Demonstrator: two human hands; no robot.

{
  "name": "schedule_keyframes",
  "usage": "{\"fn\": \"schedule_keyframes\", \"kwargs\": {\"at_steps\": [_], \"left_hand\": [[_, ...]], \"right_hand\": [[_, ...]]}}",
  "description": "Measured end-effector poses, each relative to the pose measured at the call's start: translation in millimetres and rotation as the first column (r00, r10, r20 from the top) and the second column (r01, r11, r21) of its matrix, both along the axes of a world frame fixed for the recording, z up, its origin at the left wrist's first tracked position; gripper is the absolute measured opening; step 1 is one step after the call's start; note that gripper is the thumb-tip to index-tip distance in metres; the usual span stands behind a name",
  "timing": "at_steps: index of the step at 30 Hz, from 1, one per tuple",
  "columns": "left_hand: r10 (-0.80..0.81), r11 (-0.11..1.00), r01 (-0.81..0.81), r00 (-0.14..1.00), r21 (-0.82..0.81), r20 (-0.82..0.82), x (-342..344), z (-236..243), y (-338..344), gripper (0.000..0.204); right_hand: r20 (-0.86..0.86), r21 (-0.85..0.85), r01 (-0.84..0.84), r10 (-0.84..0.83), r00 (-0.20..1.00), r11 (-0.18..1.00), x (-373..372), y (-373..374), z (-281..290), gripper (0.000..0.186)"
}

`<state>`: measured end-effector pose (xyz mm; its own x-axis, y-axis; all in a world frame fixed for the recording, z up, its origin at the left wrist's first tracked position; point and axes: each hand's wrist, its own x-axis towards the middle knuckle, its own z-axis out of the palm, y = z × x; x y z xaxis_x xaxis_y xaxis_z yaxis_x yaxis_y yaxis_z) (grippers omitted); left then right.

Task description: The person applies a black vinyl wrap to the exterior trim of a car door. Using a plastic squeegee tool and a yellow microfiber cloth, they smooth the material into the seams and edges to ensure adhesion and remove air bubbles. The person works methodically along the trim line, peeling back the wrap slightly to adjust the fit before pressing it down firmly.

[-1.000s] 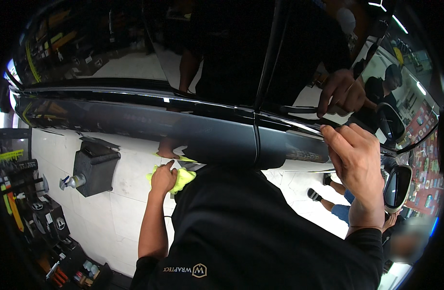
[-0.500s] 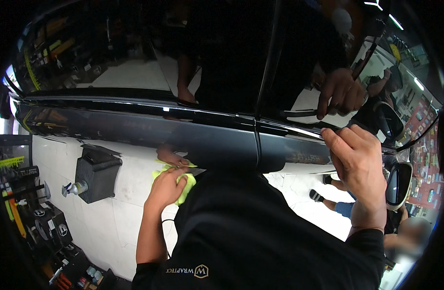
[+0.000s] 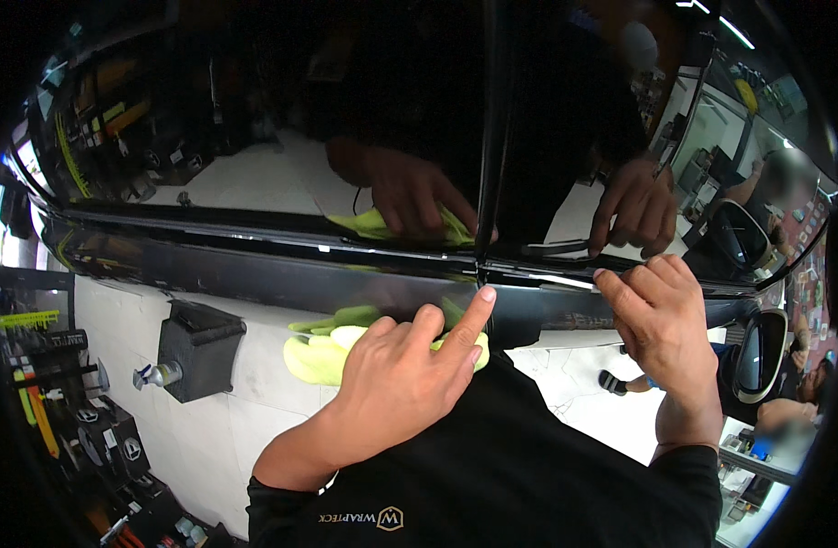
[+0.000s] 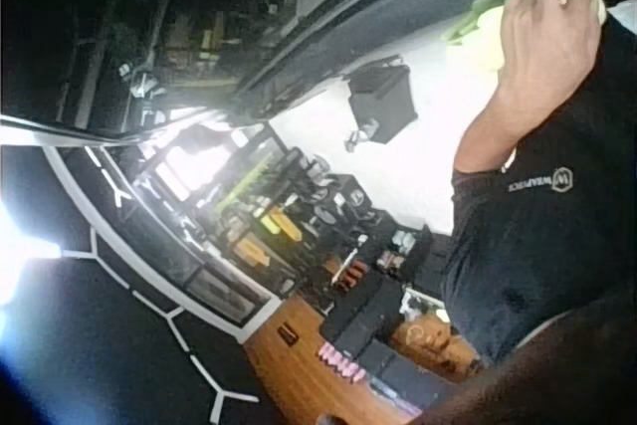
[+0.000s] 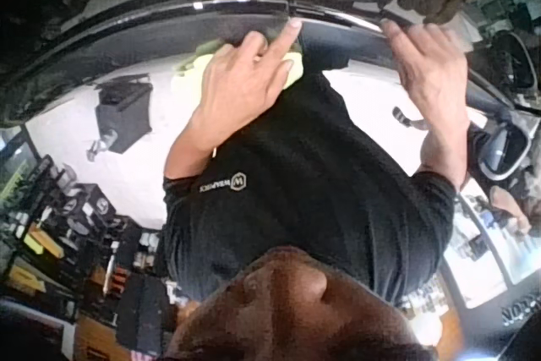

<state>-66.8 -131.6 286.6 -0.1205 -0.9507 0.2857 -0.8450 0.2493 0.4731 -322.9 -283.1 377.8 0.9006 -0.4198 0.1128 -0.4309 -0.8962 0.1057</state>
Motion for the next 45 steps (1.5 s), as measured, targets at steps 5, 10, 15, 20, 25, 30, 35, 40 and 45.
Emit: {"fn": "schedule_keyframes", "kwargs": {"at_steps": [5, 10, 15, 20, 25, 30, 35, 40, 45], "left_hand": [[-0.023, 0.999, 0.024, 0.999, 0.025, -0.032, 8, 1, -8, 0.062], [-0.035, 0.999, 0.035, 0.996, -0.006, -0.086, 15, 6, -11, 0.055], [-0.008, 0.999, 0.005, 0.998, -0.041, -0.062, 33, 14, -18, 0.056], [-0.017, 0.998, 0.02, 0.999, -0.055, 0.039, 41, 26, -31, 0.05], [-0.083, 0.994, 0.084, 0.996, -0.064, 0.02, 44, 34, -38, 0.044], [-0.14, 0.987, 0.132, 0.986, -0.089, -0.094, 51, 16, -33, 0.045], [-0.28, 0.958, 0.267, 0.949, -0.106, -0.146, 40, 7, -31, 0.052], [-0.333, 0.941, 0.319, 0.931, -0.113, -0.148, 36, 4, -41, 0.054], [-0.327, 0.943, 0.314, 0.935, -0.108, -0.136, 35, 5, -44, 0.055]], "right_hand": [[0.013, 0.029, 0.036, -0.037, 0.999, 0.999, 5, -2, 0, 0.032], [0.231, 0.197, -0.016, -0.03, 0.973, 0.98, -5, -9, 1, 0.028], [0.408, 0.414, 0.035, -0.22, 0.886, 0.91, -15, 3, -13, 0.025], [0.52, 0.476, -0.006, -0.277, 0.808, 0.879, -7, 13, -28, 0.016], [0.545, 0.391, 0.012, -0.242, 0.803, 0.92, 7, 19, -40, 0.025], [0.329, 0.303, 0.128, -0.23, 0.916, 0.944, 16, 28, -32, 0.043], [0.226, 0.207, 0.156, -0.202, 0.953, 0.966, 28, 32, -19, 0.044], [0.169, 0.149, 0.182, -0.206, 0.964, 0.972, 36, 30, -18, 0.05], [0.166, 0.117, 0.152, -0.17, 0.971, 0.981, 42, 27, -18, 0.056]]}}
